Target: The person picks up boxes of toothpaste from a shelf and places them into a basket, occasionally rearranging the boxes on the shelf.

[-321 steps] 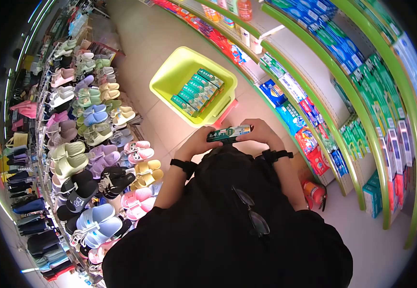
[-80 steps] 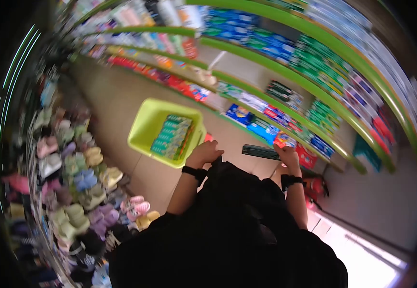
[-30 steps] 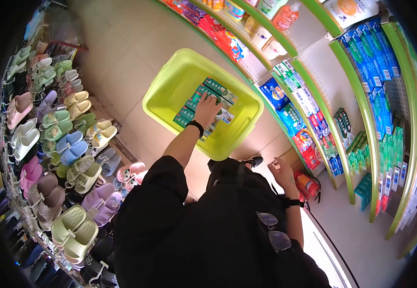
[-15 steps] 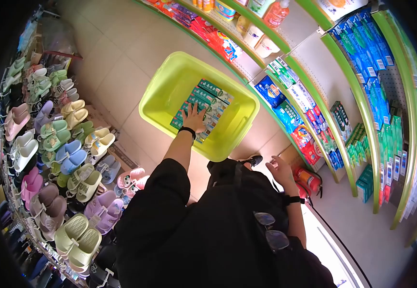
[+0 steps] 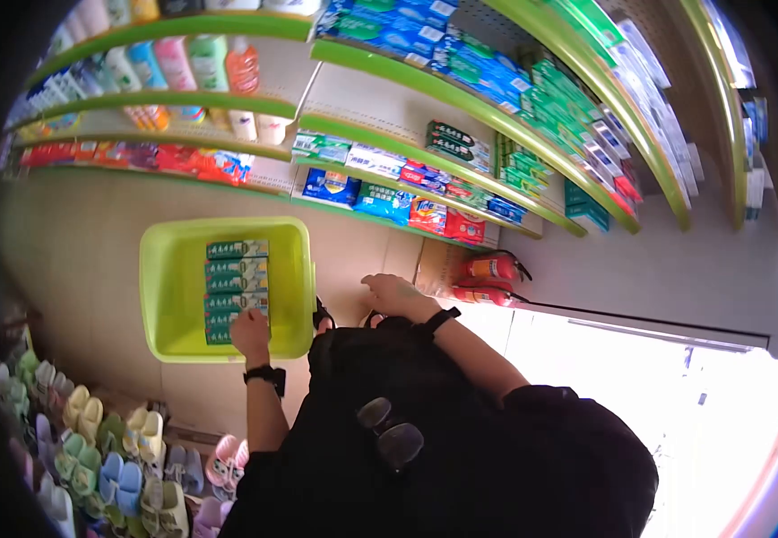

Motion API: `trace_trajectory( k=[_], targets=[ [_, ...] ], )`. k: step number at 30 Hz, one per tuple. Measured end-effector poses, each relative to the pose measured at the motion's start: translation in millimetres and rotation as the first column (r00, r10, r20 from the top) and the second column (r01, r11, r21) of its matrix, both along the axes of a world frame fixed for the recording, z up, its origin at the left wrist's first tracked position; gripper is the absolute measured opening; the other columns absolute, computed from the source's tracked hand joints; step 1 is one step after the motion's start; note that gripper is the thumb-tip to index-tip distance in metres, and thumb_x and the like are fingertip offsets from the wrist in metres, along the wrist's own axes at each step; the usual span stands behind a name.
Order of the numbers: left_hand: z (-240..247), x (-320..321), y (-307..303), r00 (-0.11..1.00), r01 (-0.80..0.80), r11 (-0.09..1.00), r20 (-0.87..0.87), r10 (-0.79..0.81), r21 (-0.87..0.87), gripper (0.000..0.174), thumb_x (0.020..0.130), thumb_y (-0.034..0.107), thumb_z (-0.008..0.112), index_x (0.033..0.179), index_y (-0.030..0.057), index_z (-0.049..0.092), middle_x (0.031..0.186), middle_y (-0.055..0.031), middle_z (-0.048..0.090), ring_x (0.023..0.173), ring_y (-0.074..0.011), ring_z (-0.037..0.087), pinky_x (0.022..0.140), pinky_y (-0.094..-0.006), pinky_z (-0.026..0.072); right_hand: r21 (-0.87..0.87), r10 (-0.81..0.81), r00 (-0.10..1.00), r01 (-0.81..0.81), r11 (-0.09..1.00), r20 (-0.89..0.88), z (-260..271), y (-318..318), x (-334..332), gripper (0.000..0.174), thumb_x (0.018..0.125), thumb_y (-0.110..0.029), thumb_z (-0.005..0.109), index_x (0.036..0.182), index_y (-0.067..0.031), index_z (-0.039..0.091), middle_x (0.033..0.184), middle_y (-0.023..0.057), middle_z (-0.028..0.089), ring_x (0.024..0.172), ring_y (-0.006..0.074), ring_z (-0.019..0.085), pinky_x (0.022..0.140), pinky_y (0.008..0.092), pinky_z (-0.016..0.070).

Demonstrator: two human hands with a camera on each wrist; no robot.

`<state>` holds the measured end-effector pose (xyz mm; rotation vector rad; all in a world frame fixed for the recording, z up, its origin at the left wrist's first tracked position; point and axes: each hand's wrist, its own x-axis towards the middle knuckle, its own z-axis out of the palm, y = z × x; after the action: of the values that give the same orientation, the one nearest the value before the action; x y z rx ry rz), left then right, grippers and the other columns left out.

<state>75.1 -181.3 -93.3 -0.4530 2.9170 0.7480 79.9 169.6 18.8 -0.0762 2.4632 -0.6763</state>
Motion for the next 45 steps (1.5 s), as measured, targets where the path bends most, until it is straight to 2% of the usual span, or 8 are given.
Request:
trace_trajectory(
  k=[3, 5, 18, 24, 26, 28, 42, 45],
  targets=[
    [-36, 28, -2, 0.836, 0.338, 0.941, 0.461, -0.299, -0.004, 0.041, 0.092, 0.041, 0.058, 0.092, 0.0022, 0.073, 0.091, -0.0245, 0.072, 0.091, -0.0435, 0.07, 0.081, -0.0537, 0.0558, -0.011, 0.03, 0.998, -0.029, 1.0, 0.059, 14, -6, -9, 0.056, 0.093, -0.047, 0.062, 0.131, -0.0049, 0.059, 0.12, 0.0224, 0.066, 0.116, 0.0389, 0.061, 0.099, 0.048, 0.0482],
    [-9, 42, 4, 0.75, 0.456, 0.885, 0.494, -0.44, 0.094, 0.048, 0.086, 0.043, 0.064, 0.092, -0.0036, 0.073, 0.09, -0.0289, 0.07, 0.089, -0.0466, 0.068, 0.082, -0.054, 0.0545, -0.028, 0.07, 0.997, -0.07, 0.997, 0.021, 7, -4, -7, 0.055, 0.093, -0.047, 0.061, 0.128, -0.0053, 0.06, 0.118, 0.0223, 0.066, 0.115, 0.0398, 0.062, 0.098, 0.0493, 0.0487],
    [109, 11, 58, 0.889, 0.373, 0.928, 0.293, -0.352, -0.016, 0.043, 0.091, 0.042, 0.063, 0.091, -0.001, 0.064, 0.093, -0.0272, 0.07, 0.09, -0.0457, 0.067, 0.078, -0.0538, 0.0525, -0.105, 0.084, 0.992, -0.094, 0.99, -0.094, 4, 85, -23, 0.056, 0.092, -0.05, 0.063, 0.124, -0.0047, 0.062, 0.117, 0.0218, 0.068, 0.113, 0.04, 0.064, 0.096, 0.0516, 0.0508],
    [94, 7, 128, 0.881, 0.374, 0.927, 0.305, -0.362, 0.023, 0.042, 0.089, 0.044, 0.063, 0.093, 0.0026, 0.066, 0.096, -0.0262, 0.071, 0.094, -0.0441, 0.068, 0.083, -0.0514, 0.0526, -0.165, -0.063, 0.978, 0.031, 0.986, -0.197, 24, 156, -16, 0.058, 0.09, -0.05, 0.064, 0.124, -0.0036, 0.063, 0.117, 0.0233, 0.068, 0.114, 0.0409, 0.063, 0.096, 0.0511, 0.0504],
    [88, -2, 157, 0.749, 0.629, 0.777, 0.249, -0.614, 0.024, 0.044, 0.089, 0.046, 0.064, 0.099, 0.0035, 0.068, 0.096, -0.0255, 0.071, 0.095, -0.0426, 0.069, 0.084, -0.0513, 0.0529, -0.198, -0.109, 0.971, 0.067, 0.978, -0.212, 22, 184, -9, 0.058, 0.09, -0.05, 0.064, 0.125, -0.0038, 0.063, 0.119, 0.0231, 0.068, 0.114, 0.041, 0.063, 0.096, 0.0507, 0.0504],
    [117, -2, 209, 0.851, 0.437, 0.897, 0.295, -0.436, 0.066, 0.044, 0.09, 0.045, 0.065, 0.103, 0.003, 0.069, 0.093, -0.0241, 0.072, 0.093, -0.0409, 0.07, 0.084, -0.0499, 0.0538, -0.235, -0.155, 0.964, 0.102, 0.966, -0.215, 16, 211, 1, 0.059, 0.09, -0.05, 0.065, 0.126, -0.0039, 0.062, 0.12, 0.023, 0.067, 0.114, 0.0411, 0.063, 0.096, 0.0503, 0.0504],
    [140, -70, 369, 0.505, 0.826, 0.547, 0.255, -0.825, 0.135, 0.047, 0.092, 0.044, 0.065, 0.102, -0.0025, 0.065, 0.097, -0.0262, 0.07, 0.094, -0.0443, 0.067, 0.082, -0.0496, 0.0538, -0.345, -0.631, 0.747, 0.547, 0.763, -0.211, 12, 320, 63, 0.049, 0.086, -0.041, 0.072, 0.116, -0.0024, 0.071, 0.097, 0.0178, 0.075, 0.094, 0.0377, 0.072, 0.086, 0.0453, 0.0565],
    [156, -87, 403, 0.523, 0.818, 0.566, 0.276, -0.806, 0.102, 0.059, 0.093, 0.045, 0.062, 0.127, -0.0018, 0.055, 0.108, -0.0286, 0.068, 0.101, -0.0454, 0.066, 0.087, -0.05, 0.0535, -0.299, -0.667, 0.717, 0.603, 0.739, -0.201, 9, 335, 64, 0.051, 0.086, -0.043, 0.071, 0.118, -0.0034, 0.07, 0.096, 0.0173, 0.075, 0.097, 0.0372, 0.071, 0.089, 0.0466, 0.0557]
  ],
)
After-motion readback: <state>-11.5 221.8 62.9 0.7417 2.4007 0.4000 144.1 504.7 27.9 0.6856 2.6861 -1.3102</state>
